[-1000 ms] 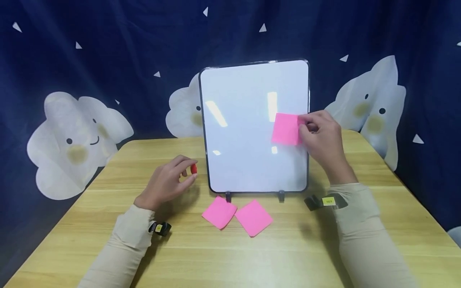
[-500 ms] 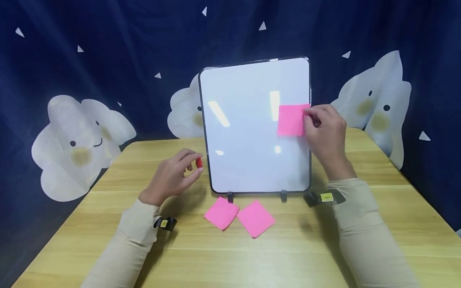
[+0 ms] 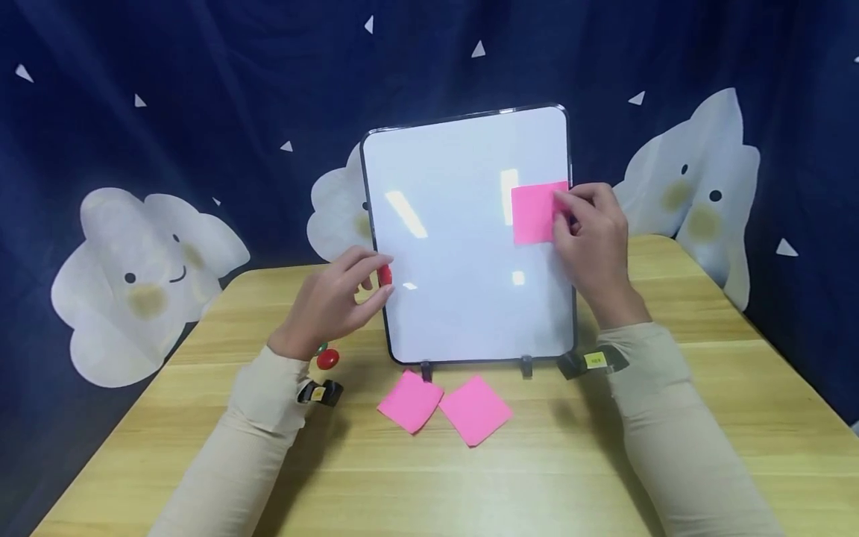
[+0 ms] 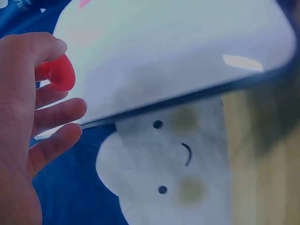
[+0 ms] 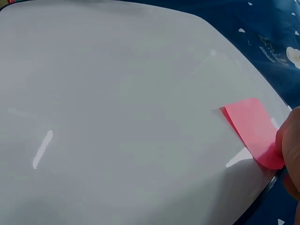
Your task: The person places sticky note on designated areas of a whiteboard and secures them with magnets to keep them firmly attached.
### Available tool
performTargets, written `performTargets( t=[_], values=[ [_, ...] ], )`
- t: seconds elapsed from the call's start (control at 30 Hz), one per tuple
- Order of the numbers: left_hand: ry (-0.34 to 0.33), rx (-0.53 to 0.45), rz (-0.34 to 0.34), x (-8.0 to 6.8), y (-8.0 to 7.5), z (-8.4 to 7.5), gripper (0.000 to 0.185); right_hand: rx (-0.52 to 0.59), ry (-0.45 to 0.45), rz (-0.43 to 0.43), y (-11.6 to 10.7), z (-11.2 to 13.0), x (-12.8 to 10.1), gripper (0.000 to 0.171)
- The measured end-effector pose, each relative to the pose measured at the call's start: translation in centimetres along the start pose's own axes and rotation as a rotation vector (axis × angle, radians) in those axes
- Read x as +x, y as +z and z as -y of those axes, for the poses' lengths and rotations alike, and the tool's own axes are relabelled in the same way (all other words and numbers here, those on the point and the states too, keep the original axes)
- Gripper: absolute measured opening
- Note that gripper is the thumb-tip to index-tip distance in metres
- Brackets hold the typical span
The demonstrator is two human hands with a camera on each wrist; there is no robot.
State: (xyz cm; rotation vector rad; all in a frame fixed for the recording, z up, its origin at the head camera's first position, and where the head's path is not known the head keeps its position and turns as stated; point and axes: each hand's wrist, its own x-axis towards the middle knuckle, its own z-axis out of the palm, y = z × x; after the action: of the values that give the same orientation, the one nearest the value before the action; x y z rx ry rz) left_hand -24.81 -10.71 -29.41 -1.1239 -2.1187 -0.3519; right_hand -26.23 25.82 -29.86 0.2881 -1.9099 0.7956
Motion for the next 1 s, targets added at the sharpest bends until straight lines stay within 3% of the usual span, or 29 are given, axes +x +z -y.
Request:
performTargets(
  t=[0.37,0.7,1.0],
  values=[
    [0.02,-0.007,-0.035,4.9,-0.4,-0.3,0.032,-0.002,0.041,0.043,0.3,0.2,-0.1,0.025],
    [0.033,0.012,0.001,8.8,1.3,-1.2,0.036,0.004,0.079,0.07,0.5,-0.2,-0.1,0.031],
    [0.011,-0.004,0.01,11.4,3.1,-2.2,0.039,-0.007,0.106,0.088,0.4,-0.5,-0.5,0.039]
  ],
)
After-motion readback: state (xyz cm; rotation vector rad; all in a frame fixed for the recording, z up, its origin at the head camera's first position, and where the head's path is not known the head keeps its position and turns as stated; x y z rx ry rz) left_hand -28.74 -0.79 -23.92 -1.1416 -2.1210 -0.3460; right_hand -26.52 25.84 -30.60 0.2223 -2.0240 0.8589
